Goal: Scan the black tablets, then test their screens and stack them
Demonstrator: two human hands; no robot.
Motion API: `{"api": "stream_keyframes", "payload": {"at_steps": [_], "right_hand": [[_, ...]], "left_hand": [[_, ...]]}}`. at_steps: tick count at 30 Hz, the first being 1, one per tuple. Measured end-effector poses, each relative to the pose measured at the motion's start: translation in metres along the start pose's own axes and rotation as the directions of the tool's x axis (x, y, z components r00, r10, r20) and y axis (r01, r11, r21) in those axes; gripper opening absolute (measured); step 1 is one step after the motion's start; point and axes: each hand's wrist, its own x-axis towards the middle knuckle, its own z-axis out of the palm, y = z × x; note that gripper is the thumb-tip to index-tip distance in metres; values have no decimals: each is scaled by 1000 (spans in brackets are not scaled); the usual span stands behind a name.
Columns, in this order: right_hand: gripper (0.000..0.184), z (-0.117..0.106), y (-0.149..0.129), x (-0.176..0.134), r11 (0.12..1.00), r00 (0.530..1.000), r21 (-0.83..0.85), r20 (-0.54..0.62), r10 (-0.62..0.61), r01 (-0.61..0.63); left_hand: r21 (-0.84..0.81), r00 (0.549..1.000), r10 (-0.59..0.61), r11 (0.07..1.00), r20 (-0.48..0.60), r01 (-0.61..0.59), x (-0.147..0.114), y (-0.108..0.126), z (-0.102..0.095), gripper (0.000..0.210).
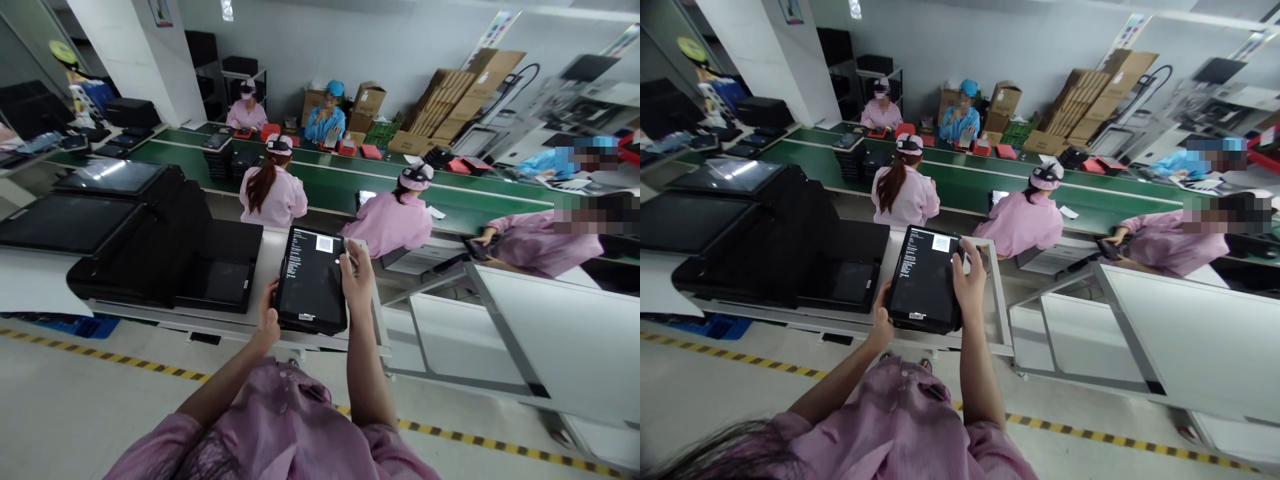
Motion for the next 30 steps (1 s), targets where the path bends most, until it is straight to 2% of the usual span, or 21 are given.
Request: {"api": "stream_keyframes", "payload": {"at_steps": [3,8,12,16,20,27,30], "right_hand": [[33,-3,-20,0,973,990,-185,27,-136,139],[34,-2,-26,7,949,977,-237,96,-190,208],[36,-4,-21,10,940,975,-275,153,-164,201],[37,-8,-27,2,957,983,-226,72,-168,181],[36,-9,-30,-3,958,979,-205,79,-186,199],[46,-5,-16,5,944,972,-275,196,-132,184],[45,-8,-18,2,960,984,-233,125,-128,154]], "left_hand": [[5,1000,19,1000,10,-19,0,1,0,77],[17,1000,21,1000,-1,-21,0,0,-2,79],[24,1000,17,1000,0,-17,0,2,-2,81],[18,1000,-2,1000,-4,2,2,7,0,83],[26,1000,23,999,10,-23,3,9,0,80],[23,999,14,1000,36,-15,3,7,-4,78],[23,999,2,1000,35,-3,3,9,-4,79]]}}
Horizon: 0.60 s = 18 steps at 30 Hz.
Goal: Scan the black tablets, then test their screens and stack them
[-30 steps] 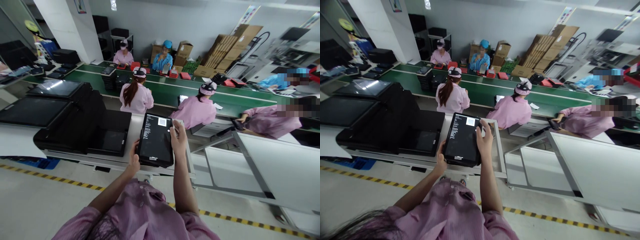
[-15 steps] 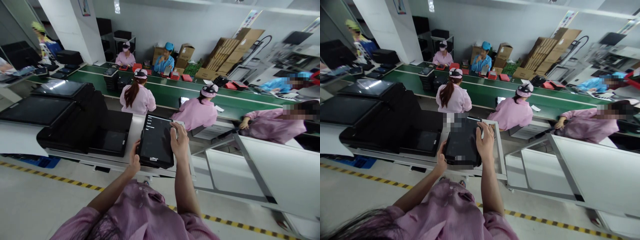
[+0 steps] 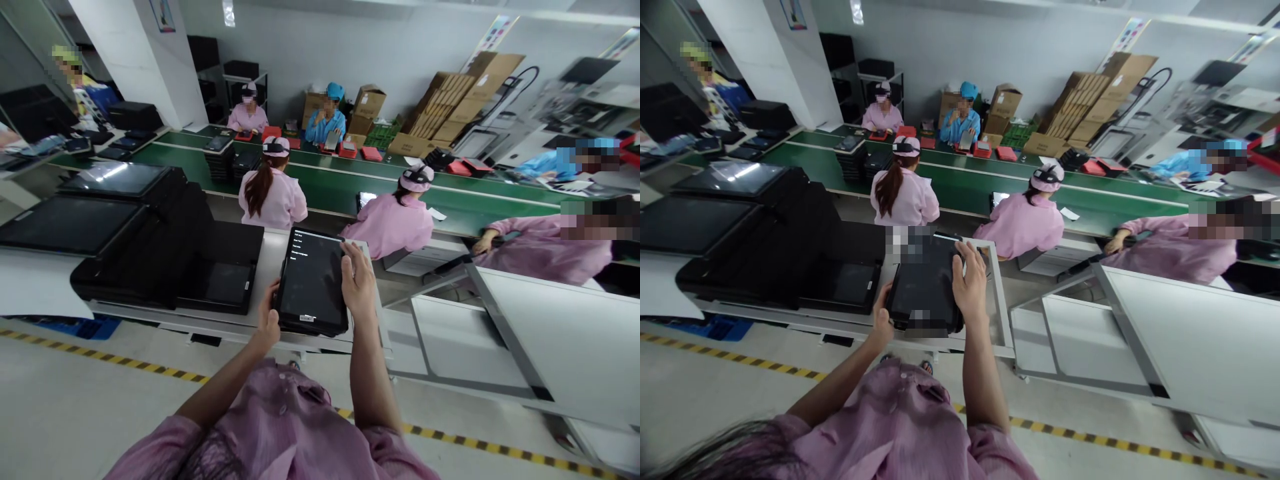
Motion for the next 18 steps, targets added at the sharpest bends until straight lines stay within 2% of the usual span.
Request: {"api": "stream_keyframes", "payload": {"at_steps": [2,6,10,14,18], "right_hand": [[43,-3,-3,-4,1000,1000,19,-22,-1,1],[38,-3,-10,-12,999,999,26,6,-39,38],[35,-1,-13,-17,994,994,29,-53,-100,101],[34,0,-16,-18,986,985,44,-71,-157,161],[38,0,-16,-17,987,985,45,-83,-153,157]], "left_hand": [[3,1000,-4,1000,-7,4,0,1,1,80],[4,1000,14,1000,-7,-14,-1,-3,1,78],[-24,1000,11,1000,-6,-11,0,-5,1,83],[-23,1000,0,1000,-14,0,0,-3,1,84],[-12,1000,28,1000,12,-28,1,-1,1,78]]}}
